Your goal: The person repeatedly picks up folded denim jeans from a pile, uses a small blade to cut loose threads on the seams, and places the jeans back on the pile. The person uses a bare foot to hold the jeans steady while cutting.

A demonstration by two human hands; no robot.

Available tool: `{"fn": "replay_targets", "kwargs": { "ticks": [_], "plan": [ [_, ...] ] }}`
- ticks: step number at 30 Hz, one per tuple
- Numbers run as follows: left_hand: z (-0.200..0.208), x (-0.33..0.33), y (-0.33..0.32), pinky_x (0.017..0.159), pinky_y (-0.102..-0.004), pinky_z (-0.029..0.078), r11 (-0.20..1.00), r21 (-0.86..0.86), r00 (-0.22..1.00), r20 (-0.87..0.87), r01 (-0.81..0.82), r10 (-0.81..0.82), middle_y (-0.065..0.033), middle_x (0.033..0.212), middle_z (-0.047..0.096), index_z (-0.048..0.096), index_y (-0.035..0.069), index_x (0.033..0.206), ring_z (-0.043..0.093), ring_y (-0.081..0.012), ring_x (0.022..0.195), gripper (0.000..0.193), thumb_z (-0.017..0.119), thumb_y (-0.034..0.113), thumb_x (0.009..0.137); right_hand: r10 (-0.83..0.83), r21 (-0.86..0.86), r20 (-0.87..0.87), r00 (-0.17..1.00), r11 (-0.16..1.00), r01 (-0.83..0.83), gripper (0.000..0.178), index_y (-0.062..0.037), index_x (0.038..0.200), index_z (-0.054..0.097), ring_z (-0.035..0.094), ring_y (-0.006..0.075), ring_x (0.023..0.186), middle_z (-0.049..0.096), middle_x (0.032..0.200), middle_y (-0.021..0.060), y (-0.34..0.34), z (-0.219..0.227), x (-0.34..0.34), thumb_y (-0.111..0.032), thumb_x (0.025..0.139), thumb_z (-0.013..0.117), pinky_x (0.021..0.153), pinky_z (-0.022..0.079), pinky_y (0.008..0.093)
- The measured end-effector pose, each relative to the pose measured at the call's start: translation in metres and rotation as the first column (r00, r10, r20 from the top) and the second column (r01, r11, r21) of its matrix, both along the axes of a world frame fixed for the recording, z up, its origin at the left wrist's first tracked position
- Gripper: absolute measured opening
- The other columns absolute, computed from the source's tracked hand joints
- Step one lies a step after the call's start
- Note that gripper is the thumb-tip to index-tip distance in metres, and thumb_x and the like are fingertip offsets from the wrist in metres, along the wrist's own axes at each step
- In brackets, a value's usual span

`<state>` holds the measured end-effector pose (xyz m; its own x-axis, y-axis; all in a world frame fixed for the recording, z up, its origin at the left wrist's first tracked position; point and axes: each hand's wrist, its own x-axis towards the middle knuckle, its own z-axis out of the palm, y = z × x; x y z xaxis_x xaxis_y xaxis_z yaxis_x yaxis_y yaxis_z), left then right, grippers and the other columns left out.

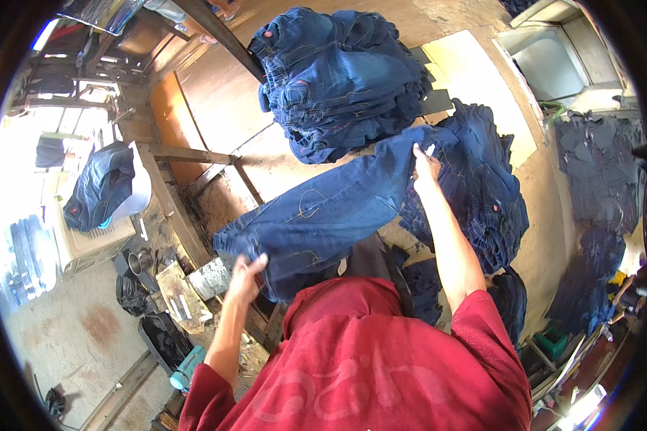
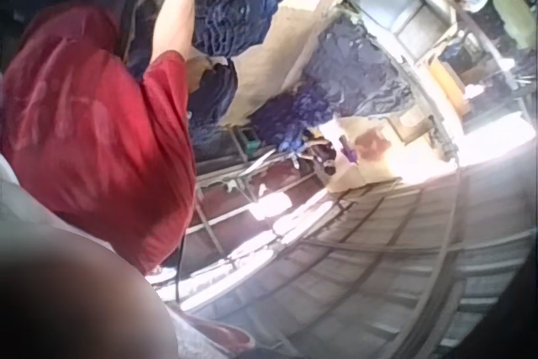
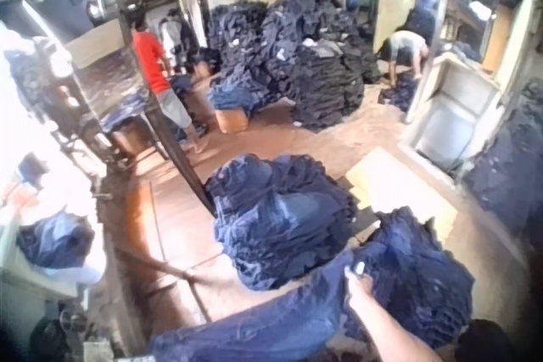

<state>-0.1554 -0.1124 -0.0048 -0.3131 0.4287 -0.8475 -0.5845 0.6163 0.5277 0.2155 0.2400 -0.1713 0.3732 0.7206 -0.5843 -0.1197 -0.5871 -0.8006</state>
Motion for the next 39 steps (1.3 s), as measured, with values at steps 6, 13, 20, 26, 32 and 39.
{"fn": "replay_targets", "kwargs": {
  "ticks": [6, 13, 20, 26, 32, 39],
  "plan": [
    [-0.014, -0.041, 0.107, 0.093, -0.032, 0.056, 0.398, 0.289, 0.478, -0.686, 0.871, -0.548, -0.0013, 0.106, 0.078, 0.076, 0.0, 0.119, 0.069, -0.0119, 0.099, 0.029, 0.082, 0.02, 0.098, 0.102, -0.043, 0.037, 0.994, 0.994, -0.101, 0.047, -0.0194, 0.075, 0.055, 0.045, 0.0096, 0.048, 0.049, 0.061, -0.0084, 0.001, 0.01, 0.073, -0.049, 0.093, 0.088, 0.044, 0.033, 0.0314],
    [-0.044, 0.135, 0.114, 0.119, -0.0439, 0.049, 0.866, 0.434, 0.655, 0.584, 0.248, -0.48, -0.008, 0.145, 0.067, 0.06, 0.006, 0.147, 0.063, -0.0236, 0.133, 0.04, 0.067, 0.019, 0.11, -0.323, 0.097, -0.013, 0.946, 0.942, 0.323, 0.055, -0.0174, 0.079, 0.049, 0.044, 0.0086, 0.054, 0.044, 0.07, -0.0037, -0.072, 0.081, 0.103, -0.061, 0.1, 0.075, 0.045, 0.03, 0.0295],
    [-0.028, 0.164, 0.23, 0.128, -0.0538, 0.035, 0.758, 0.481, 0.571, 0.802, -0.442, -0.175, -0.0129, 0.15, 0.066, 0.064, 0.007, 0.143, 0.056, -0.0339, 0.143, 0.05, 0.058, 0.046, 0.112, 0.209, 0.158, 0.883, 0.421, 0.713, -0.684, 0.036, -0.0043, 0.1, 0.059, 0.067, 0.0256, 0.071, 0.066, 0.078, 0.0103, -0.23, 0.116, -0.038, -0.032, 0.097, 0.082, 0.069, 0.055, 0.0409],
    [-0.03, 0.063, 0.149, 0.129, -0.0576, 0.036, 0.716, 0.475, 0.709, 0.704, -0.511, 0.039, -0.0118, 0.159, 0.059, 0.055, 0.005, 0.154, 0.053, -0.0321, 0.149, 0.057, 0.056, 0.044, 0.113, 0.394, -0.088, 0.917, 0.054, 0.333, -0.939, 0.035, -0.0036, 0.1, 0.058, 0.073, 0.0354, 0.072, 0.07, 0.078, 0.0145, -0.208, 0.13, -0.054, -0.025, 0.09, 0.083, 0.067, 0.059, 0.0462],
    [-0.042, -0.029, 0.072, 0.119, -0.0555, 0.049, 0.843, 0.243, 0.783, 0.553, -0.479, 0.285, -0.0141, 0.144, 0.071, 0.066, 0.006, 0.142, 0.066, -0.0323, 0.135, 0.053, 0.051, 0.049, 0.114, 0.886, -0.091, 0.432, -0.165, -0.139, -0.986, 0.027, -0.0012, 0.111, 0.063, 0.077, 0.0435, 0.079, 0.076, 0.083, 0.0257, -0.284, 0.165, -0.145, -0.023, 0.095, 0.065, 0.07, 0.061, 0.0564],
    [-0.02, -0.006, -0.039, 0.107, -0.0542, 0.056, 0.969, 0.225, 0.959, 0.283, -0.099, 0.032, -0.0107, 0.123, 0.077, 0.067, 0.002, 0.138, 0.071, -0.0329, 0.118, 0.049, 0.067, 0.042, 0.108, 0.952, 0.251, 0.129, -0.277, -0.301, -0.92, 0.027, -0.0034, 0.118, 0.055, 0.074, 0.0413, 0.079, 0.071, 0.085, 0.02, -0.306, 0.214, -0.2, -0.023, 0.104, 0.067, 0.071, 0.055, 0.0525]
  ]
}}
